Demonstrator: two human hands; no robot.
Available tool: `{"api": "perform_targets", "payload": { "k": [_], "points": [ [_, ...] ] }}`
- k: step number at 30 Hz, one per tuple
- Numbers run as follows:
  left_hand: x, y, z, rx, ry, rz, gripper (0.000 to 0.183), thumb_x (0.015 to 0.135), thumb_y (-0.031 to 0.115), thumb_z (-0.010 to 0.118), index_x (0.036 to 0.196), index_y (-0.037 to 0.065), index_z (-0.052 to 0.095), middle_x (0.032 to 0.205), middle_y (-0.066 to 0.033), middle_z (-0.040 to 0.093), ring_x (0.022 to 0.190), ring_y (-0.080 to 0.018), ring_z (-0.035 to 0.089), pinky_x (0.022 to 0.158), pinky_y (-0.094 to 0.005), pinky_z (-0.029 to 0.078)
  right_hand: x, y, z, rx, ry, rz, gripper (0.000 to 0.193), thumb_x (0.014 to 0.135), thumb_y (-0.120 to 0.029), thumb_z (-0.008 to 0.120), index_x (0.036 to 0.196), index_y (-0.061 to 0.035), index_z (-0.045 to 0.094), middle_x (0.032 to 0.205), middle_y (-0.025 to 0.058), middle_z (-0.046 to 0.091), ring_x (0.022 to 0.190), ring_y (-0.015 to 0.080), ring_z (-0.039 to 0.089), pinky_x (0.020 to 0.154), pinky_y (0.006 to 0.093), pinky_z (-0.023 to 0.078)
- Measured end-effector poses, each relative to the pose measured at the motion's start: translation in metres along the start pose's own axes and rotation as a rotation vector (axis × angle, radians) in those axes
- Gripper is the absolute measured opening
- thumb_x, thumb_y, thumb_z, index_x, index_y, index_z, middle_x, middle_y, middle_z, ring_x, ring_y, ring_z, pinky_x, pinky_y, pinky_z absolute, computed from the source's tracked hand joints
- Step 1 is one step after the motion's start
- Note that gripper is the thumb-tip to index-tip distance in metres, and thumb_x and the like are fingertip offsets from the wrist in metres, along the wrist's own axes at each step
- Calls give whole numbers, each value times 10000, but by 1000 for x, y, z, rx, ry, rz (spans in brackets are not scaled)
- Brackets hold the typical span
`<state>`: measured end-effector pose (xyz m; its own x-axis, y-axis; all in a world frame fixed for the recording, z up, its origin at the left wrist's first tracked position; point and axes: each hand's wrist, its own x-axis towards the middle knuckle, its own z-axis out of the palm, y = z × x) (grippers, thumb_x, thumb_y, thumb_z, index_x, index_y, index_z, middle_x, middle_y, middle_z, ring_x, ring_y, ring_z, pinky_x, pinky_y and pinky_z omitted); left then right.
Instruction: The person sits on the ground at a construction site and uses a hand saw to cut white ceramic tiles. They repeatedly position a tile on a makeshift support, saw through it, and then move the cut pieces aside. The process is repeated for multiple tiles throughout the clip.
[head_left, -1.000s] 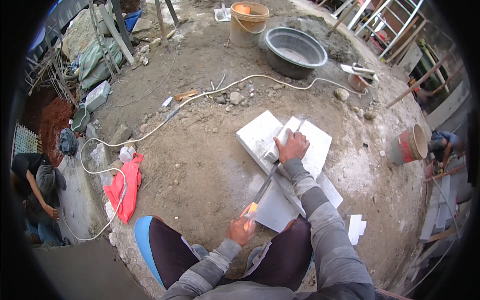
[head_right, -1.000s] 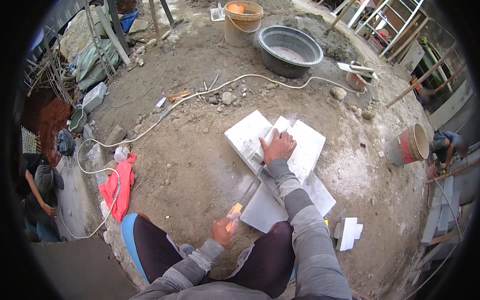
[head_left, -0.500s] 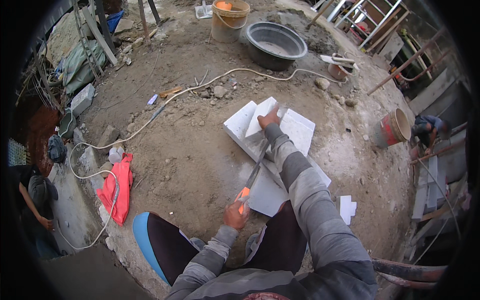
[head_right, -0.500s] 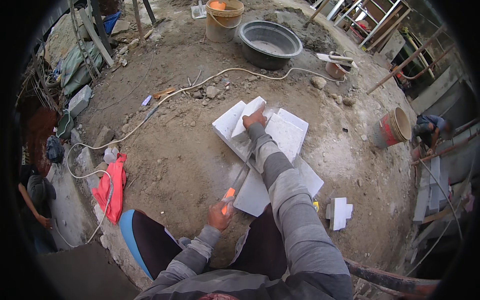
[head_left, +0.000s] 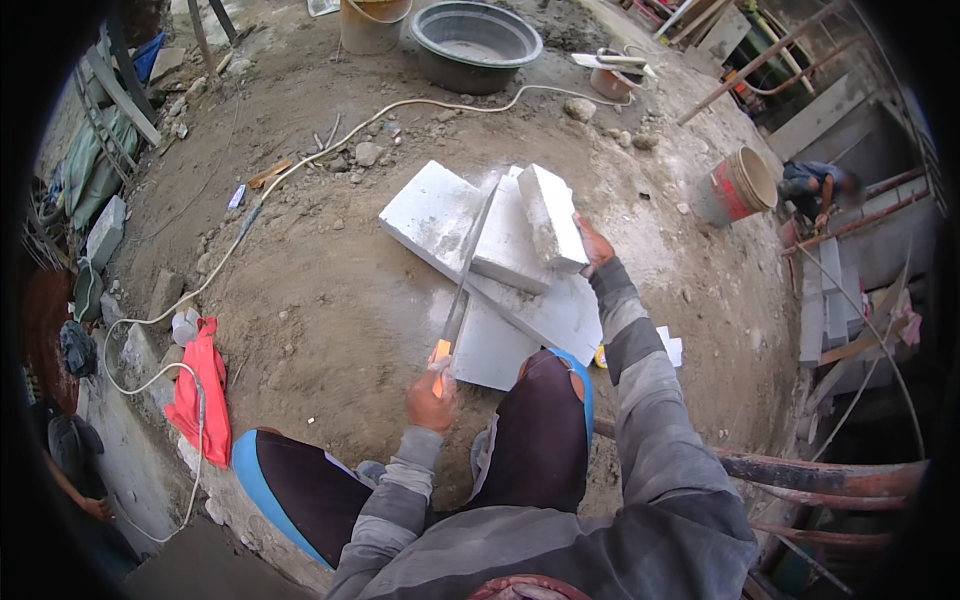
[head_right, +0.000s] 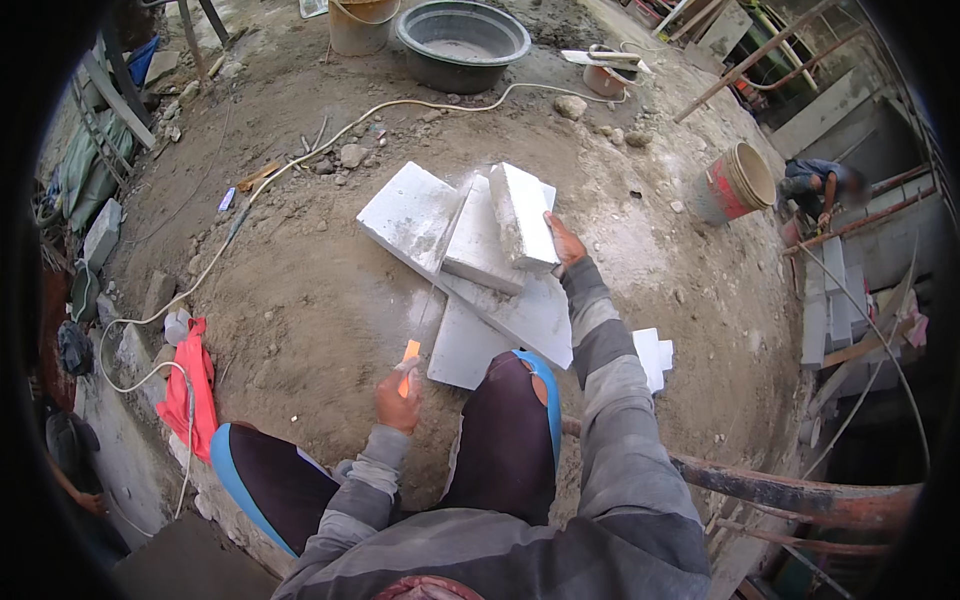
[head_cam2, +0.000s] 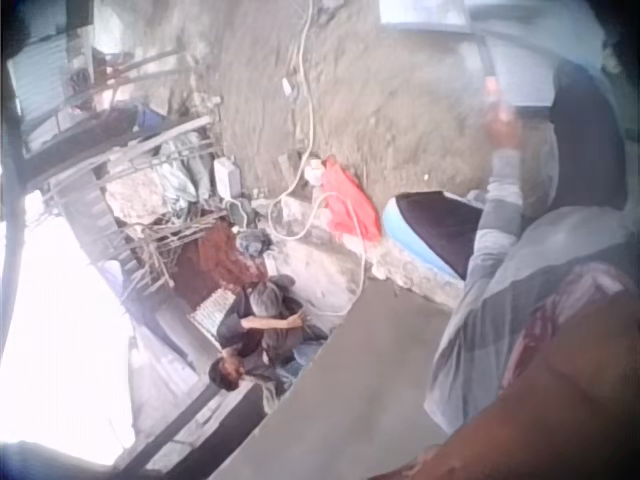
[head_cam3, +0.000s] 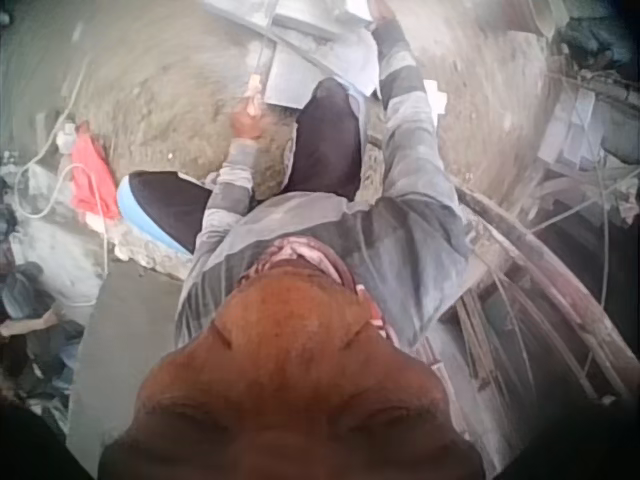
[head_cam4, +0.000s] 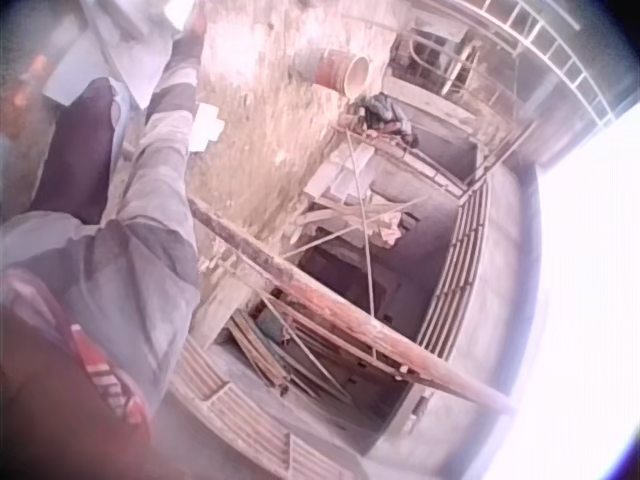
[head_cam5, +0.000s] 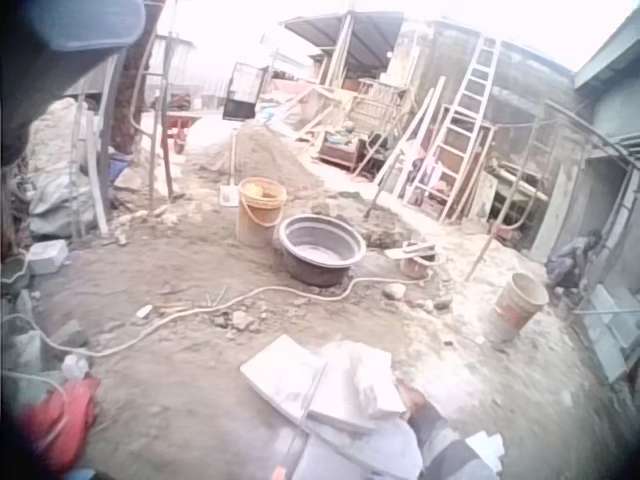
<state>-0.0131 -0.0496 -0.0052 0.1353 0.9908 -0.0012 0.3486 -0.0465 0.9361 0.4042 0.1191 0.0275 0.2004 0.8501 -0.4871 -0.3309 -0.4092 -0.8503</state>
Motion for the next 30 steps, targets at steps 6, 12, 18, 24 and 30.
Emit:
{"api": "perform_targets", "payload": {
  "k": [6,12,18,24,30],
  "points": [
    [0,12,-4,15,-9,-47,265,942,137,609,1155,24,718,1085,-205,733,1033,-342,716,912,-407,545,-7,21,-23,177,-89,8,622,1043,-528,461,1414,-32,520,1245,115,680,1028,234,690,913,401,560],
    [1,7,-16,90,37,-59,267,933,160,621,1150,43,725,1083,-194,734,1008,-348,718,890,-412,548,-5,20,20,-189,359,-50,605,975,-417,594,1410,-4,519,1264,150,664,1099,253,654,946,374,509],
    [4,19,-12,69,-16,-55,257,934,129,615,1137,13,722,1094,-211,730,1033,-355,714,917,-404,539,-17,-7,34,-908,734,-478,723,843,-367,705,1429,1,498,1206,228,686,1138,394,651,994,441,493],
    [5,14,-10,63,-19,-32,255,940,129,607,1138,16,721,1111,-206,727,1054,-348,708,930,-406,535,-67,-63,39,-1267,933,-281,720,840,-388,707,1394,28,516,1194,272,673,1139,420,643,987,479,497],
    [2,4,-7,-1,-21,-47,273,973,160,590,1165,6,709,1095,-187,737,1040,-287,715,932,-385,526,-73,-59,15,-1197,920,-157,610,826,-449,713,1139,73,665,1139,292,685,1100,421,665,947,478,518]
  ]
}}
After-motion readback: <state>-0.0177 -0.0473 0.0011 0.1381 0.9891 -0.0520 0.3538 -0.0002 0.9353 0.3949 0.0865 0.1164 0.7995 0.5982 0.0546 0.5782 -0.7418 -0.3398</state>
